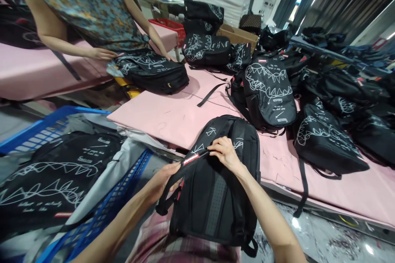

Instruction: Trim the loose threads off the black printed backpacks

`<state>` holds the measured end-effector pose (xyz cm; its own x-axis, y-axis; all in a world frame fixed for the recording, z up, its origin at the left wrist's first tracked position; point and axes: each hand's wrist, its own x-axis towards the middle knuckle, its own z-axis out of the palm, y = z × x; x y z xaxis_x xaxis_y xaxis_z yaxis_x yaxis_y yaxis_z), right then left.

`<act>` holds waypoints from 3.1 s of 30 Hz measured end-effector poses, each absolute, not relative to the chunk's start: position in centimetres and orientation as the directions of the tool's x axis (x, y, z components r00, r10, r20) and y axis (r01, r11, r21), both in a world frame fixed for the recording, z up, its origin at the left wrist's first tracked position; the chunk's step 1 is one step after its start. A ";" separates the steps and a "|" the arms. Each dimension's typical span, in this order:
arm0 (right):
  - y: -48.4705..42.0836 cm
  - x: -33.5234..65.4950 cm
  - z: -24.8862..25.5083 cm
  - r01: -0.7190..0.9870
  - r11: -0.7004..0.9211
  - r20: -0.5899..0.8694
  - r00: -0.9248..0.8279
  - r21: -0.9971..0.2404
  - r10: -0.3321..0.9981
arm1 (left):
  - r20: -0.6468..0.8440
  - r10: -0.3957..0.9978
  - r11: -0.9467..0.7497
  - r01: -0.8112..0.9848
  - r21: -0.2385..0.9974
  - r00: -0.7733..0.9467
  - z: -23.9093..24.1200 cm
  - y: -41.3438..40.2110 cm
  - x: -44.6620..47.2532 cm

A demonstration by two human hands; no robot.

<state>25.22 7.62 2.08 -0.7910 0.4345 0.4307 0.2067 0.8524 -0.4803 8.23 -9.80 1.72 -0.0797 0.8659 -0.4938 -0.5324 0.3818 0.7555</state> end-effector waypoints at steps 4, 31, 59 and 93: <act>7.8 24.8 2.3 0.174 0.878 0.433 -0.817 -0.445 0.381 | -0.501 0.862 0.381 -0.553 0.741 -0.077 2.1 -9.7 8.4; 6.8 25.2 2.4 0.126 0.847 0.407 -0.834 -0.517 0.372 | -0.466 0.878 0.361 -0.492 0.792 -0.106 0.8 -9.7 9.1; 3.6 24.9 4.6 0.064 0.888 0.413 -0.868 -0.456 0.275 | -0.369 0.920 0.289 -0.407 0.866 -0.131 2.4 -10.2 10.6; 4.6 28.6 4.4 0.487 0.468 0.068 -0.637 -0.738 0.768 | -0.312 0.945 0.274 -0.285 0.918 -0.097 1.9 -10.1 10.3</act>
